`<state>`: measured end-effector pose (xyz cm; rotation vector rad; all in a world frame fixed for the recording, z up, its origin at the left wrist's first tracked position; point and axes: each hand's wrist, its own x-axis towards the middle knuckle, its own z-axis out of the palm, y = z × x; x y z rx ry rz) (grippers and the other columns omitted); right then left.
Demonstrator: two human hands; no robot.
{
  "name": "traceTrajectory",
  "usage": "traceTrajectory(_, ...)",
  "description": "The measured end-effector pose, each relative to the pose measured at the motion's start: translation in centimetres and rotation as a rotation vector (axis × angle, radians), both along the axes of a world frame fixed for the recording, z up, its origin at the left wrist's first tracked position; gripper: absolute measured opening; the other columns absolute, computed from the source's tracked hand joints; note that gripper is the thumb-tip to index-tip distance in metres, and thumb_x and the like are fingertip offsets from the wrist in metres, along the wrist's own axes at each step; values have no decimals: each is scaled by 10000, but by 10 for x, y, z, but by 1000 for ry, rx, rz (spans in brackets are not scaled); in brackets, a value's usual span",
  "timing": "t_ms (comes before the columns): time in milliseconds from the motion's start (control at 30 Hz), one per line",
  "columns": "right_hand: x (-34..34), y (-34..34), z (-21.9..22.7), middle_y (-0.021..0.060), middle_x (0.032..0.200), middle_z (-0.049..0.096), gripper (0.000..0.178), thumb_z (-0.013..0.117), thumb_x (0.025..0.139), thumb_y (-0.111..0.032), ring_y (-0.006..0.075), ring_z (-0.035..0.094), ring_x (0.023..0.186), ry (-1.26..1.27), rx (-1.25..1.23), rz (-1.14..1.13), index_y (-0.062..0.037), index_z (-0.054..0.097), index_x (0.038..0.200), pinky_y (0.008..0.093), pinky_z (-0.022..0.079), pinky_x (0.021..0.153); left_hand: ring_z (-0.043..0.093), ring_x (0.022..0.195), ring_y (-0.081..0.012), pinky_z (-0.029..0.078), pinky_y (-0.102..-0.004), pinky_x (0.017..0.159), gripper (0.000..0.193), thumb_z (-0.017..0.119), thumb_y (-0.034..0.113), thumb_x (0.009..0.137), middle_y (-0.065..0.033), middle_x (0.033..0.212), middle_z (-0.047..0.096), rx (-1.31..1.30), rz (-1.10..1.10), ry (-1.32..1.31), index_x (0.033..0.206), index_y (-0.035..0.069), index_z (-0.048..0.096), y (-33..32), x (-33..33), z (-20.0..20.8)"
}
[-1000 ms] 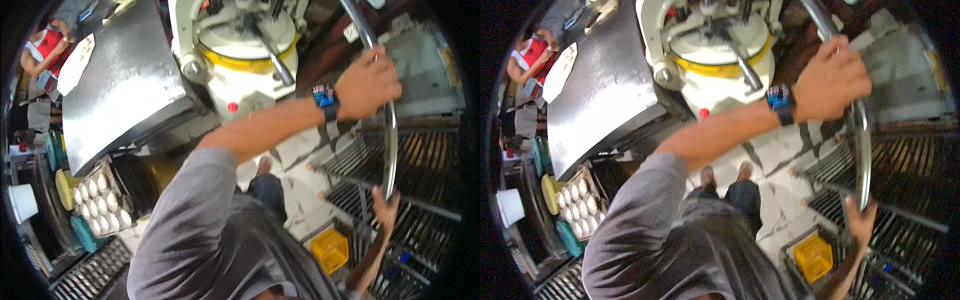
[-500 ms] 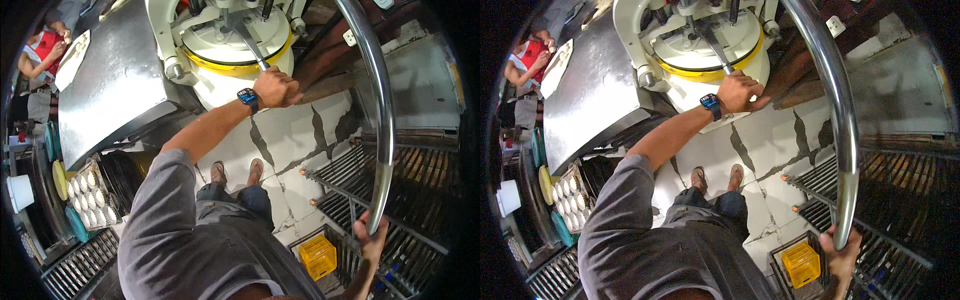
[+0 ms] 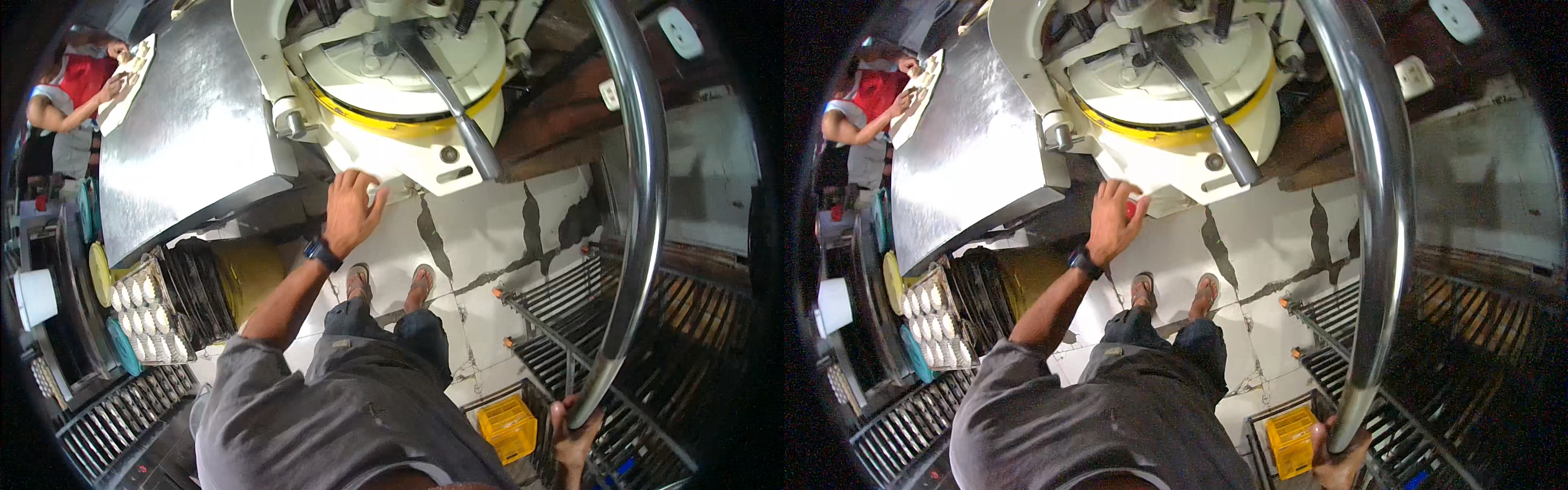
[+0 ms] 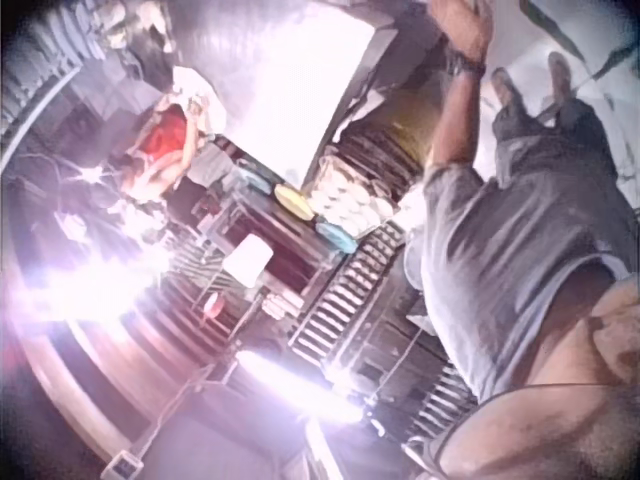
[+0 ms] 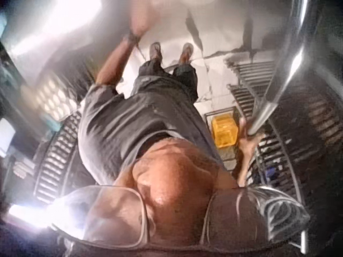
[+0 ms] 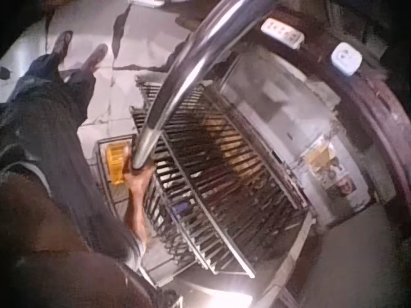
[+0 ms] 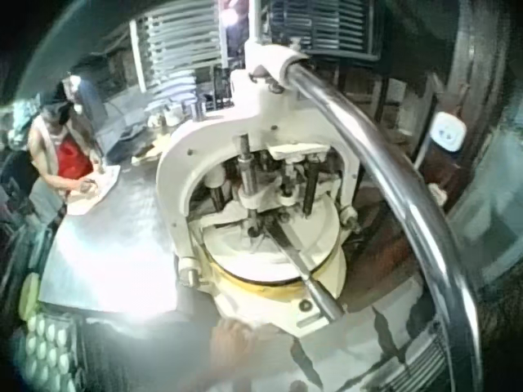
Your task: The person places small portions of dough into paper liners on a tray, carries the tray to a rack, and then operates a dough dividing and rounding machine by placing a large piece of dough inside and pulling a lever.
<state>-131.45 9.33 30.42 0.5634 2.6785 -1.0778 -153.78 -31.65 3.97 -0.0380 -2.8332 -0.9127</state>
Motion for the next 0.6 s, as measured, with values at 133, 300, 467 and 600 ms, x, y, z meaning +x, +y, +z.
traceTrajectory(133,-40,-17,-160,108,864,739,258,702,908,-106,189,686,752,-31,-81,95,73,679,1092,346,533,682,594,999,-400,472,-478,894,266,644,259,954,-210,1021,622,-33,-76,-124,1035,7,627,-13,12,-48)
traceTrajectory(300,-32,9,-167,112,838,716,291,747,871,-160,231,678,719,14,-41,179,34,661,1070,367,535,691,729,843,-409,586,-500,776,448,577,393,957,-237,892,735,-300,-70,-665,892,-25,726,-6,-56,-61)
traceTrajectory(467,-35,-7,-162,148,750,650,282,770,857,-199,243,645,668,112,11,156,15,633,979,381,522,654,750,925,-346,609,-419,771,239,709,178,813,-197,973,757,-497,-167,-967,986,27,772,-4,-76,-76)
traceTrajectory(600,-19,6,-165,169,755,641,293,781,833,-198,287,637,625,-90,12,150,14,624,961,404,502,585,751,929,-338,611,-434,772,223,692,51,763,-193,989,756,-501,-180,-945,969,22,772,-26,-54,-83)
